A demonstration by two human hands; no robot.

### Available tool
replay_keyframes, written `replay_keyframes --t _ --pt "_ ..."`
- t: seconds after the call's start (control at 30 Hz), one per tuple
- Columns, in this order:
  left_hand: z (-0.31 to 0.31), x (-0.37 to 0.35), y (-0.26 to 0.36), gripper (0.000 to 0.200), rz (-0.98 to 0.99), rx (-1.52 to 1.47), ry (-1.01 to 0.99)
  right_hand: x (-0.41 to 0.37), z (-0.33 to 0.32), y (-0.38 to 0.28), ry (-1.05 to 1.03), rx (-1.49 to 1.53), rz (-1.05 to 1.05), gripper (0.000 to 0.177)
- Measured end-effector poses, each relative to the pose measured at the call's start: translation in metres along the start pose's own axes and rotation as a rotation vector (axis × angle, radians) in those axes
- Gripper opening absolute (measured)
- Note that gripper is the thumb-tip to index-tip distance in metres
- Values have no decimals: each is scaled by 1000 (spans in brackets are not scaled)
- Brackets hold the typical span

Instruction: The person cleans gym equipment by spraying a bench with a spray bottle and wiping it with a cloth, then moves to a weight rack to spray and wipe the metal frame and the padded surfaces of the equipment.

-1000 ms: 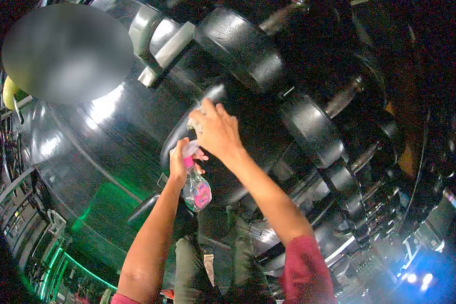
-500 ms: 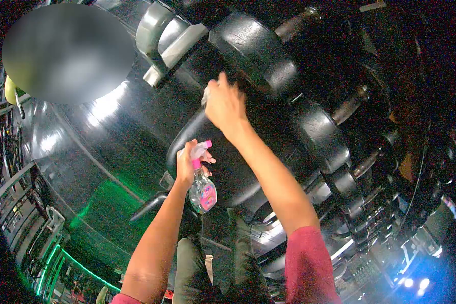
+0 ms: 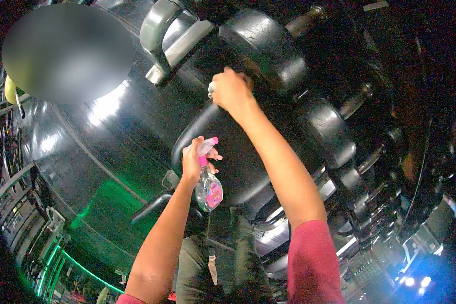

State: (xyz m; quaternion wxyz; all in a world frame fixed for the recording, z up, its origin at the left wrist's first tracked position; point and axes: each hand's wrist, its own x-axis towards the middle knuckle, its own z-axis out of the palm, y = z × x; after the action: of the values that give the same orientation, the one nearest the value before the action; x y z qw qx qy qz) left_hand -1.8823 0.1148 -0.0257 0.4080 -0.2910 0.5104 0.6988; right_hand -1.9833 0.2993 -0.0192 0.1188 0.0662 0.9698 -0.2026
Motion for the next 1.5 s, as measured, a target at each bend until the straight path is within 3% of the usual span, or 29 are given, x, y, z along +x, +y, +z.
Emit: replay_keyframes --t 0.07,0.2,0.27,0.33,0.4,0.47,0.7,0.8,0.93,1.0,1.07,1.1,1.2,1.27,1.33,1.4,1.5 --pt "0 1 0 49 0 3 -2 -4 2 -7 -23 -92 -30 19" --pt "-1 2 -3 50 33 -11 -27 -32 8 -33 -183 134 -293 20" --pt "-1 3 -6 51 71 -6 -12 -41 7 -43 -200 119 -300 20" --pt "3 0 -1 56 68 81 6 -43 3 -41 -21 36 -249 13" --pt "1 -1 -2 52 55 25 -23 -44 3 -20 90 36 29 18" --pt "-6 -11 -4 52 76 -1 -17 -51 -3 -20 103 72 125 18" --pt "-62 -35 6 50 117 22 161 -61 18 -31 226 99 140 19" --pt "-67 -33 7 49 98 15 148 -65 23 -41 238 95 67 18" --pt "-70 -33 7 51 99 -34 105 -76 23 -64 -69 101 -217 21" --pt "-73 -33 5 51 80 -85 88 -74 16 -68 -119 -9 -240 21" --pt "-76 -33 0 52 99 -91 71 -63 13 -60 -28 -46 -173 19" --pt "-77 -33 -3 52 119 -94 52 -58 8 -60 -18 -33 -32 17" --pt "-82 -30 -7 53 100 -133 36 -57 21 -65 55 -30 -42 17" --pt "-87 -27 -9 54 88 -144 2 -68 35 -73 -42 29 -284 16" --pt "-90 -24 -10 55 76 -158 -31 -82 39 -89 -139 97 -386 17" --pt "-93 -24 -12 57 53 -190 -20 -84 35 -87 -107 54 -364 17" --pt "-92 -27 -8 58 93 -149 -31 -78 10 -66 -26 21 -49 22"
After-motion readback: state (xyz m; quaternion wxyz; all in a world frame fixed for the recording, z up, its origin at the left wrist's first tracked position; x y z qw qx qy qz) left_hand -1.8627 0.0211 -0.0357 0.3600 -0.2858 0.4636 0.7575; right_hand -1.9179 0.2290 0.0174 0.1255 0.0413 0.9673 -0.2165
